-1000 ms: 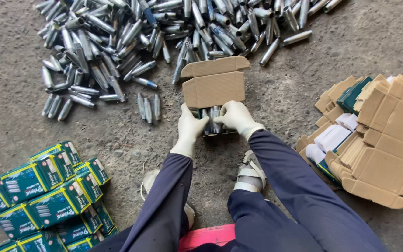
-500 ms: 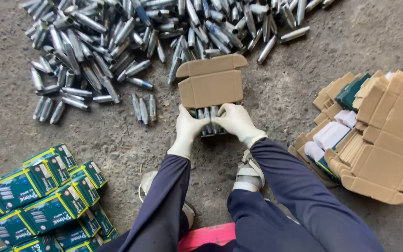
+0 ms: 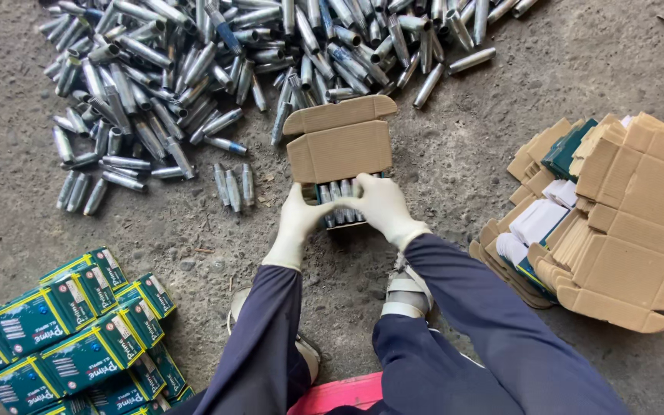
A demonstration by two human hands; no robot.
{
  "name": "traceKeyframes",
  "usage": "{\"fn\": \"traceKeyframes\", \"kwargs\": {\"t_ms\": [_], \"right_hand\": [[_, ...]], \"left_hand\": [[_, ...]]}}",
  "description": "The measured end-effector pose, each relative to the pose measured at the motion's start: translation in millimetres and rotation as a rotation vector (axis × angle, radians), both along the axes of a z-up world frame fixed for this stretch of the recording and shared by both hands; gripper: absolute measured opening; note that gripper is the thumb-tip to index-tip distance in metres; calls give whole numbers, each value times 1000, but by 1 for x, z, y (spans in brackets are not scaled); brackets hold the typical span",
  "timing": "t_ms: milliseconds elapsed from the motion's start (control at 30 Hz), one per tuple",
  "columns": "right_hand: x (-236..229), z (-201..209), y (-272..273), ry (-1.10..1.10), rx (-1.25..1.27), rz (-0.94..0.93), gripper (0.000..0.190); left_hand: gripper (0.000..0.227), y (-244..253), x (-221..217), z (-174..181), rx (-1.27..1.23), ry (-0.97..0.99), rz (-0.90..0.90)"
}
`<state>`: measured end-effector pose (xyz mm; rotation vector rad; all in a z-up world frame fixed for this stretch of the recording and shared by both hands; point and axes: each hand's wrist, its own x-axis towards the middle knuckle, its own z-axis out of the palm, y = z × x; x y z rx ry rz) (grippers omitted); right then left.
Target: The person assembles small cardboard boxes and fills them with metal canisters from a large pile on the floor, placing the completed boxes into a stack.
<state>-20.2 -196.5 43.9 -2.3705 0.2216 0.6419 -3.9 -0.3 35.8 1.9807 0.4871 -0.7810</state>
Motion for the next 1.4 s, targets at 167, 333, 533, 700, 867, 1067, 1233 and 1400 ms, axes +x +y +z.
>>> {"fn": "traceKeyframes", "kwargs": {"t_ms": [167,333,533,700,867,1067,1233,1400], "right_hand": [[15,-48,-73,-382,162,-647,48],[19,-72,-81,8,812,-676,81],[-23,3,-95,-82,372,-295,40],[-2,42,-88,-20,-384,-115,117],[9,32,-111,-84,-65,-261,132],[-121,29,-152,-136,-121,-196,50],[-328,33,-150,120,-69,27,27],[-387,49,-58,138,-81,55,29]], "left_hand": [[65,3,-10,-19,249,157,-257],[50,-7,-31,-36,113,13,-37],[35,-42,8,1,74,-124,-176],[54,-80,53,-54,-182,-362,-287],[97,-122,45,-41,-778,-308,111],[97,-95,20,10,91,-108,-214],[95,-89,16,-8,260,-170,-343],[97,-104,-1,-1,376,-175,-376]]}}
